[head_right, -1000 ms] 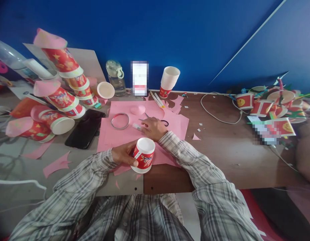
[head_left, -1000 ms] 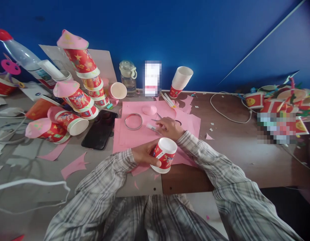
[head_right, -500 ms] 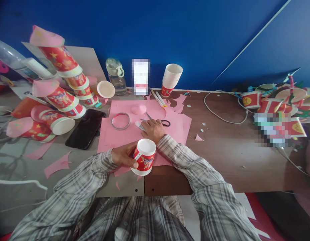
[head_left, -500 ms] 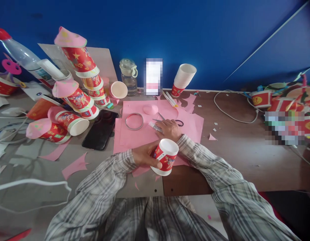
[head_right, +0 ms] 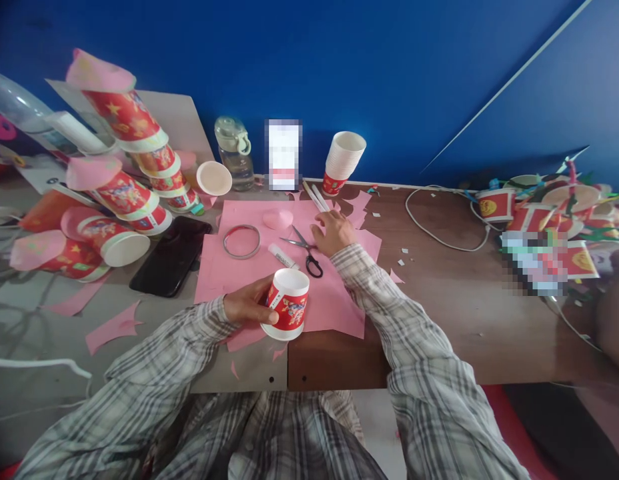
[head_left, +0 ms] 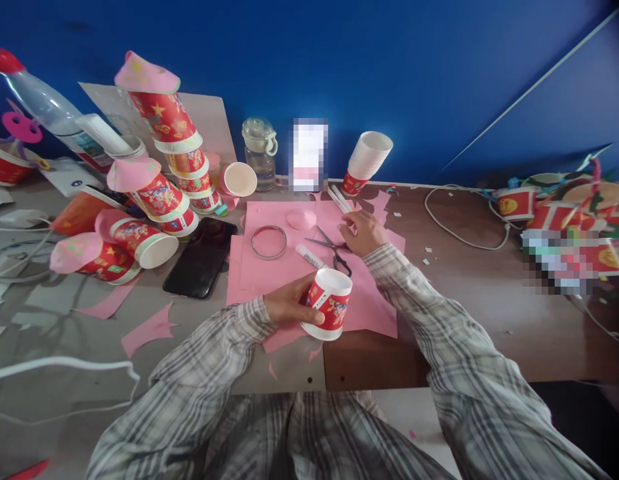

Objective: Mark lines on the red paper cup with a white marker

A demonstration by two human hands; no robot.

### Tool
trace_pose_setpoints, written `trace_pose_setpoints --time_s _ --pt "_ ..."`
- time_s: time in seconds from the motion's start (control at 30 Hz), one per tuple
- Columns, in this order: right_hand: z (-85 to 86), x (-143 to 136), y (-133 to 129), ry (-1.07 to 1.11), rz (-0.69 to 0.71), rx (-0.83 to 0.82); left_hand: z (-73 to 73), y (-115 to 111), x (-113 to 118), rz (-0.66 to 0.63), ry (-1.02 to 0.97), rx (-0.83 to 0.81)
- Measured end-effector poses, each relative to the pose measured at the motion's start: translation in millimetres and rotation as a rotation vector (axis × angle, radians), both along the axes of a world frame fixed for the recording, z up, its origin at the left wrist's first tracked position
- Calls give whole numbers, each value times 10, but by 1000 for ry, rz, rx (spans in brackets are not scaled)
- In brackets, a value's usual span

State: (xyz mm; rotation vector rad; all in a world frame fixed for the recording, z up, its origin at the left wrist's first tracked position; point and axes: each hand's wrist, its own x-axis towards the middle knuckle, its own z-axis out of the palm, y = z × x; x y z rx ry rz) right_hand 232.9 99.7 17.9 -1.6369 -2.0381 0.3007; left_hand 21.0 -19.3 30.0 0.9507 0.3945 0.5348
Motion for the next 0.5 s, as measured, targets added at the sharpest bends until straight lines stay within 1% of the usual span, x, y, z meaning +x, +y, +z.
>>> trace_pose_setpoints --time_s 0.07,0.13,0.2,0.27,0.37,0.5 --pt "65 48 213 2 -42 -62 -30 9 -4 3 5 17" --pt "92 41 430 -3 -78 -101 -67 22 -8 6 8 39" --pt "70 -9 629 -1 -126 -157 -98 35 -12 17 18 59" --pt "12 -78 790 13 -167 -190 -113 47 -15 24 25 65" --pt "-78 -168 937 63 -208 -214 -103 60 -18 41 26 55" --pt "-97 -215 962 167 -237 -243 -71 70 -22 67 32 28"
